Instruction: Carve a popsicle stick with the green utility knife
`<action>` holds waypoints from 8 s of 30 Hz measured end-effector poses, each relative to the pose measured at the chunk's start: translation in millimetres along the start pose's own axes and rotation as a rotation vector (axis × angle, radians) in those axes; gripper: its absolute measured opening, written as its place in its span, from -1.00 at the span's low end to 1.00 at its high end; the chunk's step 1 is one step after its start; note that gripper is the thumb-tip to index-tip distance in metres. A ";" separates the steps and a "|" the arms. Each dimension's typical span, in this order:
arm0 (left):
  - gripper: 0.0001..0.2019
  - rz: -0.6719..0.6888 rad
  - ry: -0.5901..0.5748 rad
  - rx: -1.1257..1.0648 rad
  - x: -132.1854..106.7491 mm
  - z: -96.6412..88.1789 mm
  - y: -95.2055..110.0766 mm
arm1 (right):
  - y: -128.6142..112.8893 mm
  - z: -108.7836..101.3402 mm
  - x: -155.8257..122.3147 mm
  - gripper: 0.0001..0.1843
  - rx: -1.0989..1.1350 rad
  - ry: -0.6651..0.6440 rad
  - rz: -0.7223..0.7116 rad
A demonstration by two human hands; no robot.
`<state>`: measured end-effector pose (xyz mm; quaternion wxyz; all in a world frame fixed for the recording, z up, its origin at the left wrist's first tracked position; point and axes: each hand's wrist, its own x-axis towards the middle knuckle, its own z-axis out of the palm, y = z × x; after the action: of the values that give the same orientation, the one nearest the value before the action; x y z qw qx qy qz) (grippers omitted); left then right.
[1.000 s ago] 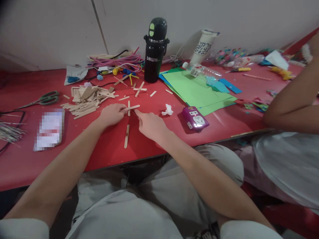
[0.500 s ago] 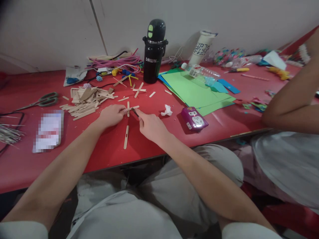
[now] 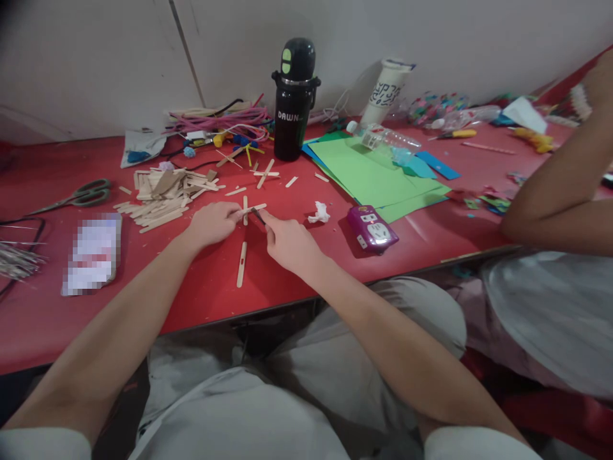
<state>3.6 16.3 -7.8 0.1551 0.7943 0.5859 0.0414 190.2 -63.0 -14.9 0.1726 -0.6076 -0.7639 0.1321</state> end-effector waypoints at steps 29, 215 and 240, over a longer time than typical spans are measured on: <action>-0.68 -0.010 -0.005 0.012 -1.4 -1.9 2.2 | -3.2 -2.6 0.1 -0.37 -0.026 -0.047 0.026; -0.65 0.007 -0.001 0.048 0.5 0.6 0.2 | -19.2 -6.5 1.4 -0.36 -0.130 -0.129 0.059; -0.62 0.023 0.002 0.051 -0.5 0.2 -0.1 | -10.0 -2.4 -1.3 -0.36 -0.029 -0.069 0.034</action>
<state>3.4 15.8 -7.9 0.1336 0.8046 0.5778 0.0291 182.6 -66.5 -8.8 0.1351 -0.6181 -0.7608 0.1447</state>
